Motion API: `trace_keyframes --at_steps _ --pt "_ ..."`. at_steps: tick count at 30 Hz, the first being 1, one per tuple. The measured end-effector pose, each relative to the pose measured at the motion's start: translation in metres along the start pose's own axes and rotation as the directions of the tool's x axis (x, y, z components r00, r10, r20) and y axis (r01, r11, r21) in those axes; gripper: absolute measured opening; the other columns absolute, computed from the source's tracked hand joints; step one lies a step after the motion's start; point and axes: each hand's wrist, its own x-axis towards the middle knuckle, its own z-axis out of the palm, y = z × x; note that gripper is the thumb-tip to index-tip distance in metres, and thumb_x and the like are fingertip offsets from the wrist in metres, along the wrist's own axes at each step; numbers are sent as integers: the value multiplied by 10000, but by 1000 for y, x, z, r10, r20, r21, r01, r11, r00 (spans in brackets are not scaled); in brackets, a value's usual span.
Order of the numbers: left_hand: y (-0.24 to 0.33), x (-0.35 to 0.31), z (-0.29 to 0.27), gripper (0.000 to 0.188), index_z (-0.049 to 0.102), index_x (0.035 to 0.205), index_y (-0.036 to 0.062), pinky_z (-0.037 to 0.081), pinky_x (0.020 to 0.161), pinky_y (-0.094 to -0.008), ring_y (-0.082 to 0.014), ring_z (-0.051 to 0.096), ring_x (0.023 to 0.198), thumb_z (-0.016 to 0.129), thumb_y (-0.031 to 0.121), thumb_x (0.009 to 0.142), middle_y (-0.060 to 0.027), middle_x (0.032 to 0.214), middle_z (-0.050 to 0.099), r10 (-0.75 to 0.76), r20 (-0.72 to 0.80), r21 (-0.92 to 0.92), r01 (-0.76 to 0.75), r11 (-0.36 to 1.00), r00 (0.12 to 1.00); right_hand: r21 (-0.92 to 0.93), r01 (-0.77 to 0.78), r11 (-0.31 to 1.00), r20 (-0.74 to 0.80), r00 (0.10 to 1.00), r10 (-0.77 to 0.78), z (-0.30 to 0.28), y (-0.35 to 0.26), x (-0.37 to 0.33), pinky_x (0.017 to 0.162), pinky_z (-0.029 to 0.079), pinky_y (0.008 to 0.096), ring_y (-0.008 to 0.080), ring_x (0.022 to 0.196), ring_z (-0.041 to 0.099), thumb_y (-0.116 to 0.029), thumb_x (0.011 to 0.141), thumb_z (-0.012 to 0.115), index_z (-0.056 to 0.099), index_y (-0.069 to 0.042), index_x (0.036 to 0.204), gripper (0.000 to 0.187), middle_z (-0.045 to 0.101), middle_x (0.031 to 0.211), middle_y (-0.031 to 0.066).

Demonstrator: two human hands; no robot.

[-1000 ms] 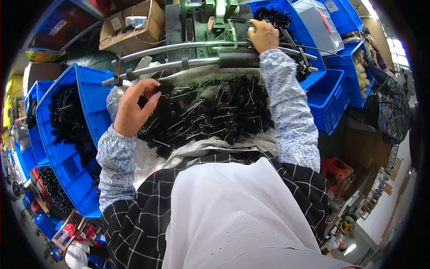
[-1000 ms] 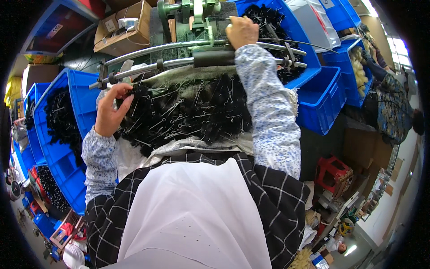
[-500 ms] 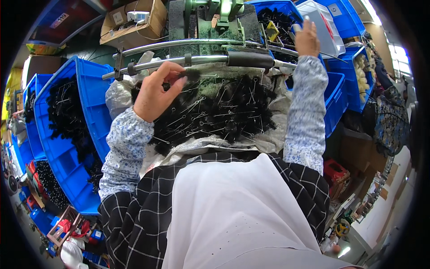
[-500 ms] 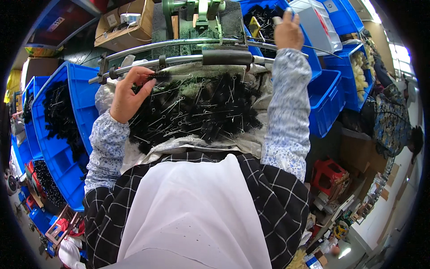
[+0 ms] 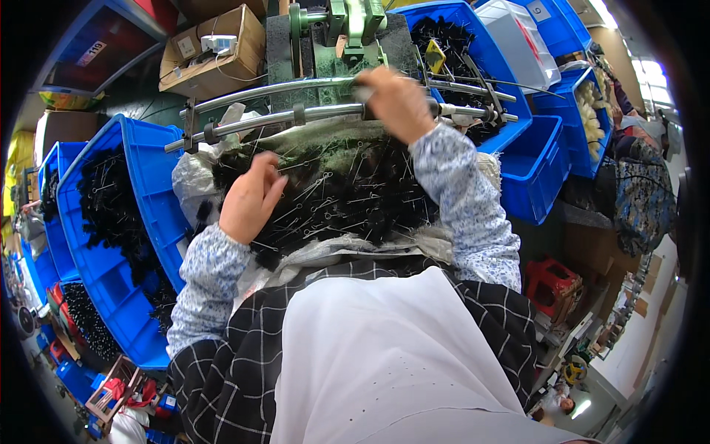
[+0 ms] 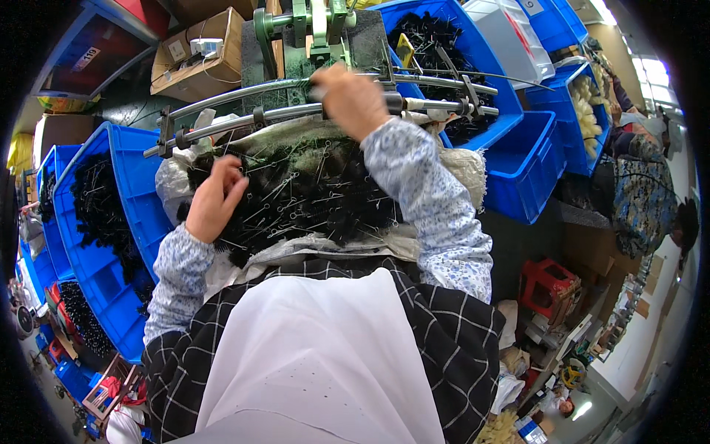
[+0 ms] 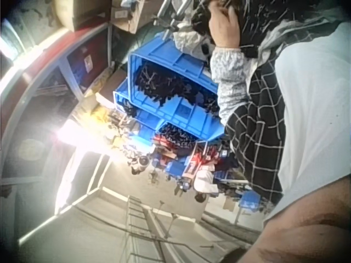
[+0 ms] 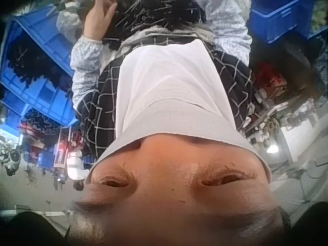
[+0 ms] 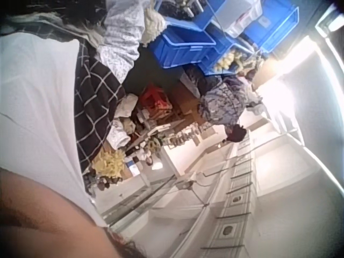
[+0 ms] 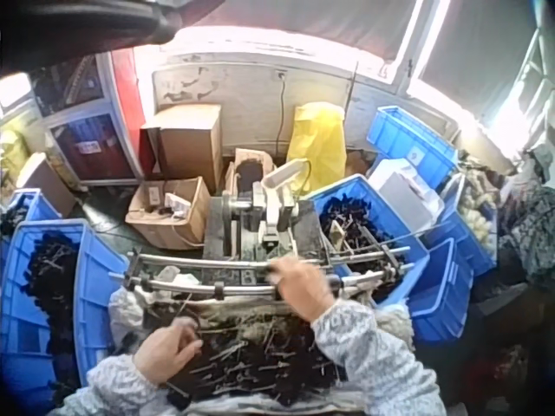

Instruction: The person repeatedly picks up black plastic hanger bodies and metal hooks, inserts the hooks into the hanger bodies, and places the assembled units into a blue bin. The process is continuous and repetitive throughout the clip.

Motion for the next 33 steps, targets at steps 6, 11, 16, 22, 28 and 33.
trace_keyframes --at_steps 6,11,16,22,28,33 --pt "-36 -23 26 413 459 1114 59 439 746 -389 -309 593 800 639 151 753 -138 861 594 57 115 553 -112 825 992 -352 -138 926 -369 929 -2 14 80 42 712 492 338 207 805 615 -143 830 554 661 -148 980 184 617 875 61" --pt "-26 -18 20 406 479 1087 42 457 722 -376 -281 610 804 643 147 730 -131 844 604 -45 293 580 -140 802 955 -312 -114 943 -333 943 4 21 84 50 793 457 356 220 841 598 -106 784 573 654 -161 993 231 610 875 32" --pt "-31 -17 15 365 500 1056 72 451 749 -394 -307 597 804 633 122 720 -148 874 589 -55 348 529 -148 836 936 -283 -96 954 -332 943 -3 21 88 51 802 441 374 222 853 591 -114 795 566 656 -170 1008 237 617 900 23" --pt "-15 -10 -6 286 557 994 38 459 663 -343 -240 568 684 645 108 731 -112 840 571 91 259 234 -153 960 962 -283 -69 957 -285 959 -15 23 92 65 839 378 357 169 931 526 -190 828 571 660 -237 1009 207 621 970 -38" --pt "12 -8 -37 292 551 1027 31 460 702 -283 -167 573 754 654 54 755 -67 906 589 105 54 -60 -102 993 993 -374 -261 890 -325 936 138 10 92 41 829 364 396 210 967 512 -296 763 649 601 -154 1112 379 597 1034 45" --pt "10 -4 -37 309 575 1057 40 462 776 -279 -174 588 856 665 38 761 -76 983 627 156 -74 -163 -166 973 985 -166 -300 939 -292 925 244 19 94 39 857 382 434 272 1044 534 -250 743 623 617 -114 1063 348 638 1041 77"
